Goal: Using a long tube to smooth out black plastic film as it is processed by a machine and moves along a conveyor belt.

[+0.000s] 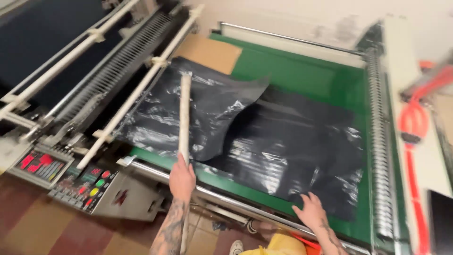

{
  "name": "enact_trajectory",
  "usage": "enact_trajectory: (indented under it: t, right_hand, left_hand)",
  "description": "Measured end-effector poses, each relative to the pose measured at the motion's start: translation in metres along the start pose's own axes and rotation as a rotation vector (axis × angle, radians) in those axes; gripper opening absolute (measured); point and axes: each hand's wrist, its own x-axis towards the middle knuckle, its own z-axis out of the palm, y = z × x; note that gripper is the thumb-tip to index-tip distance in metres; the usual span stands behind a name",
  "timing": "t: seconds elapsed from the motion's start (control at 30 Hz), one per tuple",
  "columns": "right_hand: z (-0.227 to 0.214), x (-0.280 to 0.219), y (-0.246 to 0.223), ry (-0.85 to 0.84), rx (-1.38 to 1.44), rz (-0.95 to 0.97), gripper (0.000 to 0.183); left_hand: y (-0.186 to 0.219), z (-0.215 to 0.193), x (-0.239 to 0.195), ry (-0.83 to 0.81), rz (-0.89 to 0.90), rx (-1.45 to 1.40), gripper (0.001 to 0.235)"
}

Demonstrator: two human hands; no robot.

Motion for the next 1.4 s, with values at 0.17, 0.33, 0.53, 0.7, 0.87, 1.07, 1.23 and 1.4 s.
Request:
enact_trajectory:
  t: [0.17,0.33,0.53,0.7,0.87,1.07,1.23,1.4]
  right_hand:
    - [-0.043,-0.024,-0.028,-0.18,0.041,0.08,0.071]
    - [-0.023,-0.019,-0.015,-0.03,0.065,-0.002,0.065]
    - [-0.079,-0.056,-0.053,0.076,0.262,-0.073,0.019]
    - [-0.074,-0.059,-0.044,0.15,0.336,-0.075,0.018]
    - [-0.011,-0.015,-0.001,0.414,0.139,-0.31,0.051]
    - [0.021,0.023,0.029,-0.004,-0.102,-0.095,0.08]
    - [0.059,0.04,0.05,0.309,-0.042,-0.118,0.065]
    - [0.063,0.041,0.05,0.319,0.014,-0.133,0.063]
  left_hand:
    - [0.123,-0.023,-0.069,-0.324,0.173,-0.175,0.059]
    - [0.232,-0.01,-0.146,-0.443,0.453,-0.299,0.062]
    - [0.248,-0.004,-0.145,-0.739,0.674,-0.461,0.062]
    - [0.223,-0.023,-0.124,-0.764,0.697,-0.495,0.061]
    - [0.135,-0.016,-0.084,-0.463,0.57,-0.44,0.058]
    - [0.0,-0.014,-0.018,-0.114,0.245,-0.302,0.059]
    - [-0.065,0.001,0.019,0.157,-0.252,-0.319,0.066]
    - [-0.059,-0.016,0.041,0.189,-0.418,-0.241,0.064]
